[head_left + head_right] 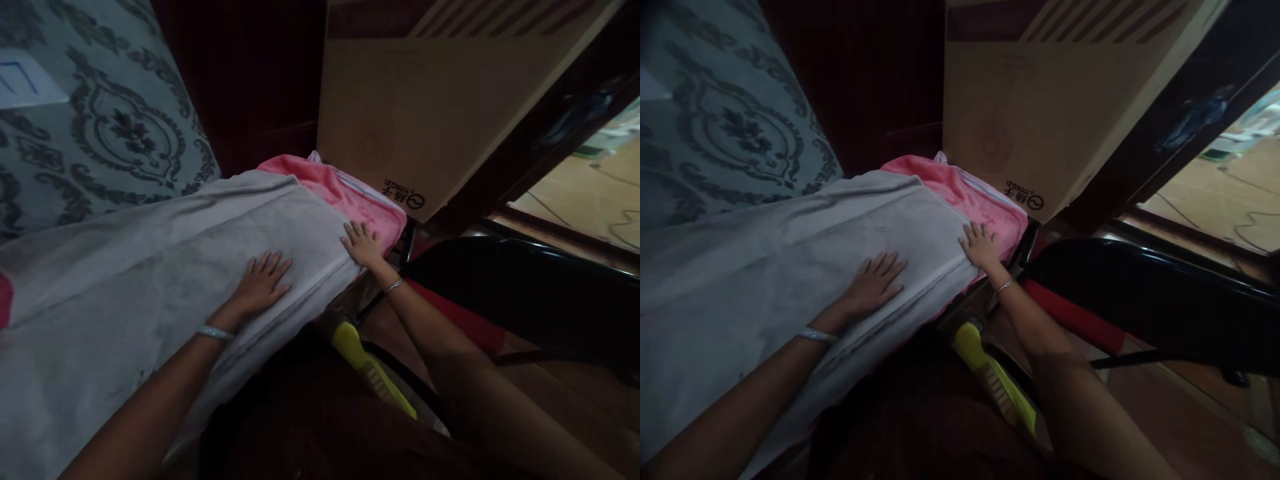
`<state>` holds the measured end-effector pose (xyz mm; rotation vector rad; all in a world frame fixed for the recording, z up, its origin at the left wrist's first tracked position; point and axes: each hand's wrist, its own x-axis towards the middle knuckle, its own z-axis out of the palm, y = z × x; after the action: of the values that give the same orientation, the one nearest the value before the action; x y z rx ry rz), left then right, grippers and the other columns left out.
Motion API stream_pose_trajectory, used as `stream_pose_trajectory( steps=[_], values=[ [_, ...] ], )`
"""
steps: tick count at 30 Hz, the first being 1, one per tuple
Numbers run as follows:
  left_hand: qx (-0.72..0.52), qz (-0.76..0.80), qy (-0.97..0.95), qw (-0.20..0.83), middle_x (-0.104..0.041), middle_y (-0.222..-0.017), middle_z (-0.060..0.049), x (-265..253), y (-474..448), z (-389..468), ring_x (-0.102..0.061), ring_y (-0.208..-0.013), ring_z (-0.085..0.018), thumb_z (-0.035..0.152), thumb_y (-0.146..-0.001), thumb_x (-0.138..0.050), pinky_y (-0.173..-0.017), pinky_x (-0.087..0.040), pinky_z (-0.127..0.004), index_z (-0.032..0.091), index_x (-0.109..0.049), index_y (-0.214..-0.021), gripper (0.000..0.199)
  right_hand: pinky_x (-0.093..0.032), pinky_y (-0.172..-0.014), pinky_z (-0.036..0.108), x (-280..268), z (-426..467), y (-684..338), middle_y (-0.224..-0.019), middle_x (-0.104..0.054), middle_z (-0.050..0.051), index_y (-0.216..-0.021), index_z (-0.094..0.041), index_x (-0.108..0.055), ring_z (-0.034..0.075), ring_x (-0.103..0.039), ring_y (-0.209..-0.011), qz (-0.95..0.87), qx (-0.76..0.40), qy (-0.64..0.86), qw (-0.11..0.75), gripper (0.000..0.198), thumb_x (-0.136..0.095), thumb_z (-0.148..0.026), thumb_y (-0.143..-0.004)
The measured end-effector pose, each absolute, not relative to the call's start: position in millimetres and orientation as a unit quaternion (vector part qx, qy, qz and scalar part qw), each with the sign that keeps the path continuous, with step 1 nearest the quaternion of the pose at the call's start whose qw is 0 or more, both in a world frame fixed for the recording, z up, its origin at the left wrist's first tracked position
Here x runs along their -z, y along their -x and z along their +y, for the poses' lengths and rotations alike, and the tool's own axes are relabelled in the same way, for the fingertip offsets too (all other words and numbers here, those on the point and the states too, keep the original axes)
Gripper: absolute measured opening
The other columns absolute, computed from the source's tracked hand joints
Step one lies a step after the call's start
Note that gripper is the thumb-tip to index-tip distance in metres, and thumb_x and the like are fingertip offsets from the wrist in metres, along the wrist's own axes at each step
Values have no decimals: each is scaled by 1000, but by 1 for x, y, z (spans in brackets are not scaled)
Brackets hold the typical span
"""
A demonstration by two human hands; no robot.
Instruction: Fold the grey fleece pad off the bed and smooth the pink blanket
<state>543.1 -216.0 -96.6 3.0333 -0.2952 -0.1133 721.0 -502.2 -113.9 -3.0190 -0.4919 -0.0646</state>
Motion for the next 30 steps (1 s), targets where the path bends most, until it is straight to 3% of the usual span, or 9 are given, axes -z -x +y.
stream_pose_trajectory(
  steps=[3,8,13,18,26,30],
  values=[
    [36,-151,-983,93,-23,-172,-8,98,-487,-218,-16,-160,-33,58,-102,-41,-128,-15,-60,30,-34,-162,66,-28,-116,71,113,-507,-716,-172,-24,10,-165,-27,-33,39,-20,-157,-173,25,984,44,65,-22,-52,-106],
    [22,-129,-975,179,-38,-167,-6,72,-455,-194,-35,-154,-23,52,-106,-28,-126,-29,-43,27,-44,-158,59,-26,-116,74,91,-446,-702,-172,-23,8,-163,-31,-37,41,-19,-157,-313,18,945,92,64,-30,-57,-105],
    [-5,57,-995,80,-28,-171,-10,53,-493,-180,-24,-158,-34,45,-102,-42,-126,-23,-59,25,-41,-160,61,-24,-119,71,80,-363,-685,-173,-22,6,-164,-34,-34,38,-16,-158,-437,-18,895,83,61,-30,-54,-107],
    [42,111,-992,38,-17,-174,-9,78,-498,-207,-8,-160,-43,53,-103,-39,-122,-11,-74,31,-33,-163,65,-23,-121,68,93,-365,-674,-174,-17,2,-165,-38,-27,36,-15,-159,-432,-39,900,39,63,-34,-58,-106],
    [6,11,-997,74,-18,-174,-9,102,-416,-235,-9,-160,-41,54,-101,-46,-124,-11,-73,33,-34,-163,66,-20,-121,67,118,-441,-625,-172,-24,0,-163,-38,-33,37,-18,-158,-400,25,915,47,57,-27,-49,-108],
    [3,-49,-987,153,-26,-172,-6,97,-363,-228,-23,-159,-30,52,-104,-36,-128,-21,-60,31,-41,-159,59,-24,-121,65,117,-458,-617,-169,-32,0,-160,-39,-40,35,-23,-157,-403,5,913,71,55,-25,-48,-108]
  ],
)
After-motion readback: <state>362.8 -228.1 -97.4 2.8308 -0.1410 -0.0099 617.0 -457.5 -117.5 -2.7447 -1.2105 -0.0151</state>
